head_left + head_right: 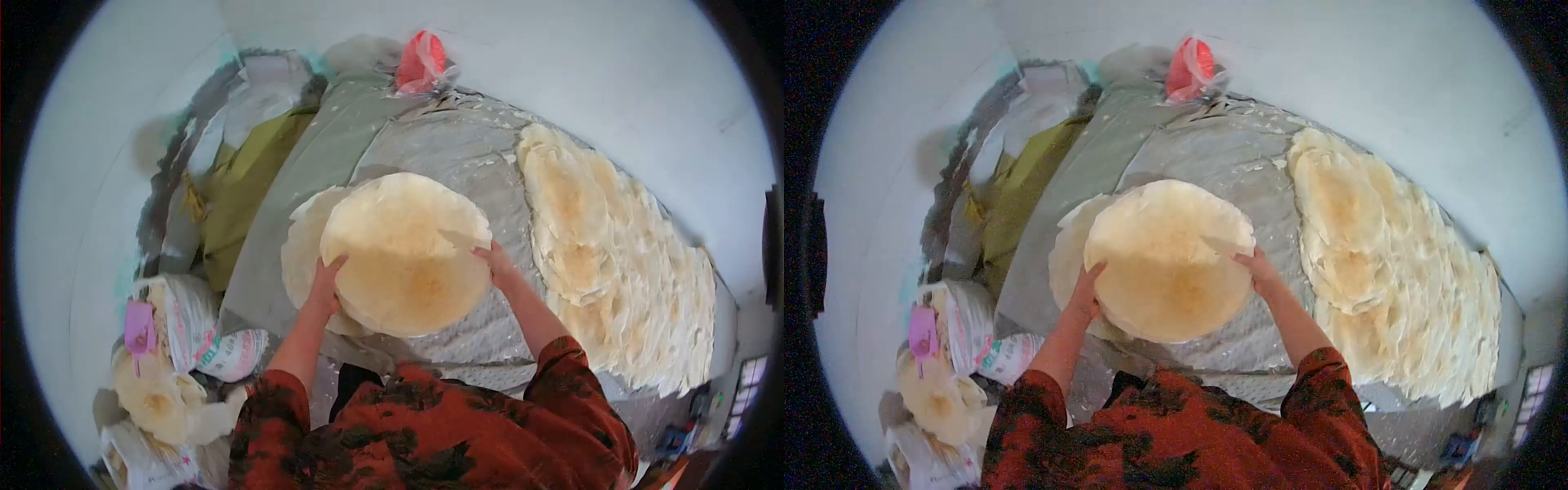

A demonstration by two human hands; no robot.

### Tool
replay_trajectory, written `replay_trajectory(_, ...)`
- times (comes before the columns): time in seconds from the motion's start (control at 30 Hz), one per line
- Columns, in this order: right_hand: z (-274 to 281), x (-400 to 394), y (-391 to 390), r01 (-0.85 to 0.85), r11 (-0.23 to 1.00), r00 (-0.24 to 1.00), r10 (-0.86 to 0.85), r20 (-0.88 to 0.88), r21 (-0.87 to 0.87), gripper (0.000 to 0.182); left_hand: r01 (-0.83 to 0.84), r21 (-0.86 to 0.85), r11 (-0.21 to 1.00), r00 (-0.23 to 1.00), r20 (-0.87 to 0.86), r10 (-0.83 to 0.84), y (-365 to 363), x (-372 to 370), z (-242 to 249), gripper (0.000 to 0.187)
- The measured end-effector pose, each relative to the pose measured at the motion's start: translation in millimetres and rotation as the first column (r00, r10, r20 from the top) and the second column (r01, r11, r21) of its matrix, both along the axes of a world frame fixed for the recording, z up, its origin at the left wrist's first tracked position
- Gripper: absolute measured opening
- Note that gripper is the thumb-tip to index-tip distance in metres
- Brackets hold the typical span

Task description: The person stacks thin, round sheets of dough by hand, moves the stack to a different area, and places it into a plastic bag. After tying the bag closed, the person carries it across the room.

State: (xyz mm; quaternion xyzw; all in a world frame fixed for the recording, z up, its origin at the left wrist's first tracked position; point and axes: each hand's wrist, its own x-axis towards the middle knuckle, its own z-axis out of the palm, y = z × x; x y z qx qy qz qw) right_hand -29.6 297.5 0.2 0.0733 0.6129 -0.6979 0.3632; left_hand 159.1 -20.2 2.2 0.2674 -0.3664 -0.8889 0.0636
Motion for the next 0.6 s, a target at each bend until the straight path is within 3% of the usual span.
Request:
replay_trajectory(0.03, -6, 2, 0, -0.022, 1.000, 0.996, 0.021, -0.091, -0.010, 0.049, -0.005, -0.164, 0.987, 0.996, 0.089, 0.019, 5, 3, 5, 0.052)
replay_trajectory(0.07, -6, 2, -3, -0.050, 0.999, 0.981, 0.045, -0.186, -0.022, 0.051, -0.047, -0.159, 0.986, 0.994, 0.089, 0.062, 5, 2, -2, 0.052)
replay_trajectory(0.13, 7, 2, -7, -0.046, 0.999, 0.978, 0.048, -0.202, 0.016, 0.051, -0.019, -0.142, 0.990, 1.000, -0.006, 0.018, -2, 4, -20, 0.063)
replay_trajectory(0.17, 17, 5, -7, 0.001, 0.999, 0.976, 0.010, -0.219, 0.051, 0.051, -0.043, -0.146, 0.988, 0.999, -0.008, 0.042, 4, 8, -5, 0.063)
replay_trajectory(0.23, 27, -1, -4, -0.074, 0.995, 0.886, 0.099, -0.453, 0.073, 0.049, -0.158, -0.247, 0.956, 0.987, 0.002, 0.164, 26, 20, 29, 0.066)
replay_trajectory(0.27, 59, 10, -11, -0.078, 0.990, 0.879, 0.125, -0.461, 0.120, 0.049, -0.233, -0.198, 0.952, 0.972, -0.015, 0.235, 35, 38, 43, 0.065)
replay_trajectory(0.3, 95, 23, -19, -0.101, 0.981, 0.867, 0.168, -0.468, 0.164, 0.049, -0.326, -0.151, 0.933, 0.945, -0.031, 0.325, 41, 59, 52, 0.065)
replay_trajectory(0.33, 100, 21, -17, -0.166, 0.931, 0.782, 0.325, -0.532, 0.324, 0.048, -0.355, -0.111, 0.928, 0.934, -0.078, 0.348, 42, 86, 53, 0.064)
replay_trajectory(0.37, 123, 39, -32, -0.202, 0.962, 0.862, 0.263, -0.433, 0.182, 0.052, -0.390, -0.073, 0.918, 0.917, -0.126, 0.380, 43, 116, 53, 0.063)
replay_trajectory(0.43, 139, 76, -61, -0.239, 0.949, 0.830, 0.309, -0.464, 0.205, 0.057, -0.559, -0.092, 0.824, 0.829, -0.094, 0.551, 53, 181, 57, 0.064)
replay_trajectory(0.47, 137, 97, -81, -0.335, 0.919, 0.801, 0.393, -0.452, 0.206, 0.057, -0.609, -0.093, 0.788, 0.793, -0.085, 0.603, 58, 213, 58, 0.066)
replay_trajectory(0.53, 134, 148, -120, -0.540, 0.841, 0.729, 0.484, -0.483, 0.028, 0.059, -0.730, -0.117, 0.674, 0.682, -0.062, 0.729, 65, 283, 62, 0.065)
replay_trajectory(0.6, 97, 201, -160, -0.638, 0.768, 0.665, 0.592, -0.456, 0.066, 0.059, -0.821, -0.135, 0.555, 0.564, -0.043, 0.824, 79, 361, 55, 0.064)
